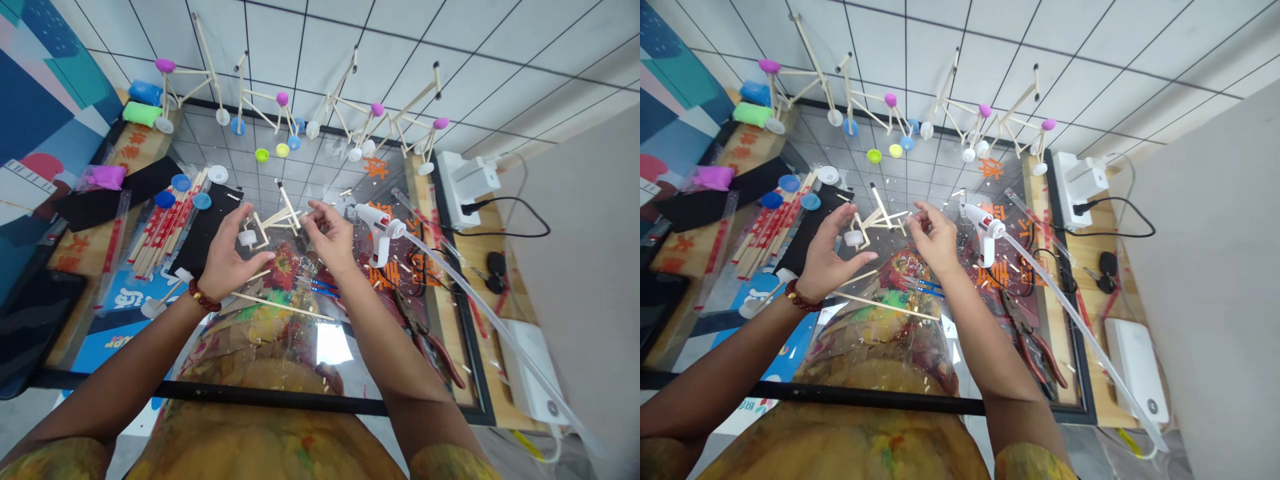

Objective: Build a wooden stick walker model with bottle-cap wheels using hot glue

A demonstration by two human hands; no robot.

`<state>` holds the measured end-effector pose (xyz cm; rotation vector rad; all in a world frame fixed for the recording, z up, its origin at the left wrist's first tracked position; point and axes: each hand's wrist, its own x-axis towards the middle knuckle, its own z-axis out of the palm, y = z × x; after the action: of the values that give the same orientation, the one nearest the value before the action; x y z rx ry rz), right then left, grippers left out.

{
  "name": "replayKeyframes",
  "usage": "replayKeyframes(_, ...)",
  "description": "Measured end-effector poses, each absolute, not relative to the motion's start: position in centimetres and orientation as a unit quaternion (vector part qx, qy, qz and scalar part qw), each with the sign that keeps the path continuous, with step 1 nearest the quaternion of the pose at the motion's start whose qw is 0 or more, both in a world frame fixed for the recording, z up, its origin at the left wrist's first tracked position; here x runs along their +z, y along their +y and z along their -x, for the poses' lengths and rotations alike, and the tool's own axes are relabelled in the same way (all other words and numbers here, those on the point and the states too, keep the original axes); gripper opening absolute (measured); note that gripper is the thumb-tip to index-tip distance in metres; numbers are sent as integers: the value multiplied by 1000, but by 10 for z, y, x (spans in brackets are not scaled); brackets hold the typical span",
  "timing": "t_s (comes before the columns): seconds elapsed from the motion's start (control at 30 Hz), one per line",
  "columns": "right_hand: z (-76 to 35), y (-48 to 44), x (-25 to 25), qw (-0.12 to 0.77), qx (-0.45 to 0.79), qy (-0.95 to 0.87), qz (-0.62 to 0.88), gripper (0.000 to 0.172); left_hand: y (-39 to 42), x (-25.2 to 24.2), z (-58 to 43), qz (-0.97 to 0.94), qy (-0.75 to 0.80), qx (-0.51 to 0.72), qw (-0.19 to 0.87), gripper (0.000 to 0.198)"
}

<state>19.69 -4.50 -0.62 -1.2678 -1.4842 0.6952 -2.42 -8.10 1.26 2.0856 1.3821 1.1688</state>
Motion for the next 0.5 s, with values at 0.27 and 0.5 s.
replayKeyframes(0.27,-199,-48,5,549,255,-597,527,32,-81,12,25,-746,489,414,184,89)
replayKeyframes(0.5,-200,-48,10,573,252,-580,521,28,-83,12,26,-736,480,435,196,90)
